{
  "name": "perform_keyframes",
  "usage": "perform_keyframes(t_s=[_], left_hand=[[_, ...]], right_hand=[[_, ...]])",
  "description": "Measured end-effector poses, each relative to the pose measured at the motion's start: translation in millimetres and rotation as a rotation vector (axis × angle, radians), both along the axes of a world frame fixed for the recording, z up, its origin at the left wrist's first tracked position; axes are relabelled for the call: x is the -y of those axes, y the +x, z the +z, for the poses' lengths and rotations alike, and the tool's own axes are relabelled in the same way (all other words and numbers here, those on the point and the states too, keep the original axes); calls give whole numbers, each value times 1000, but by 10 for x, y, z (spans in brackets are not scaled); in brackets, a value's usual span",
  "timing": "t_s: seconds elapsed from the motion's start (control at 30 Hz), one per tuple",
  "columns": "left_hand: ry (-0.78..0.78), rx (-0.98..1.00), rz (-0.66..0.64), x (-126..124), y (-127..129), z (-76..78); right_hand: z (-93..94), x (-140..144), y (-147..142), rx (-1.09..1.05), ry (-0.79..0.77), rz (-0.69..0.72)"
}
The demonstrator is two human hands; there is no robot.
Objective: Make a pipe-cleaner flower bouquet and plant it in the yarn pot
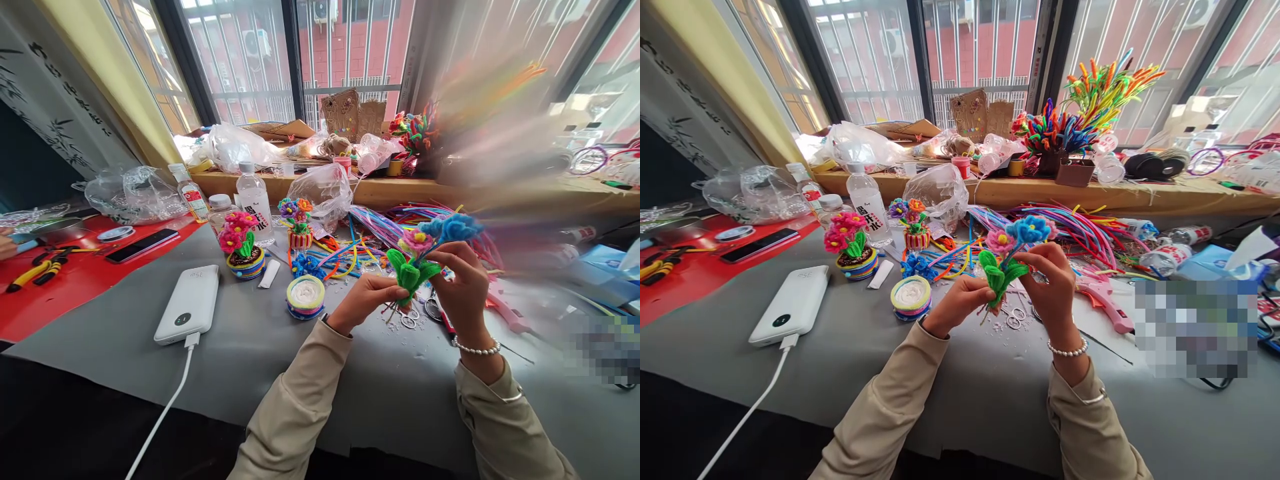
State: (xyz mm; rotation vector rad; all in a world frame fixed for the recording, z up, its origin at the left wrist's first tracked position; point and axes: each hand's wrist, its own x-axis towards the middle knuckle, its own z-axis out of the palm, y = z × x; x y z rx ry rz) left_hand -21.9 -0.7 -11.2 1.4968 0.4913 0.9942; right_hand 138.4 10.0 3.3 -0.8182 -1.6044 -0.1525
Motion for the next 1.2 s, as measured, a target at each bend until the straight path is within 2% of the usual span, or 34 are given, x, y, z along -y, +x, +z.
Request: perform_keyframes(t_s=[0.17,0.37,0.53,0.63,0.73,0.87,0.97,1.1,1.2], left_hand=[[-12,-23,14,-6,6,1],[45,17,46,-18,27,-5],[119,-26,221,-29,32,-3],[170,-65,322,-42,37,-16],[253,-104,474,-59,53,-38],[360,-159,695,-72,73,-68],[434,-221,812,-72,73,-84],[478,-278,914,-70,60,-91],[447,-269,922,-74,42,-88]], right_hand=[[1,29,-36,29,0,-28],[-85,-30,6,-4,-166,-27],[-102,-26,26,-217,-236,87],[-64,18,17,-97,-264,128],[-56,18,11,65,-358,162],[-95,-10,-1,72,-413,158],[-88,9,-10,171,-448,210],[-37,70,-1,151,-456,225],[-6,114,16,131,-465,312]])
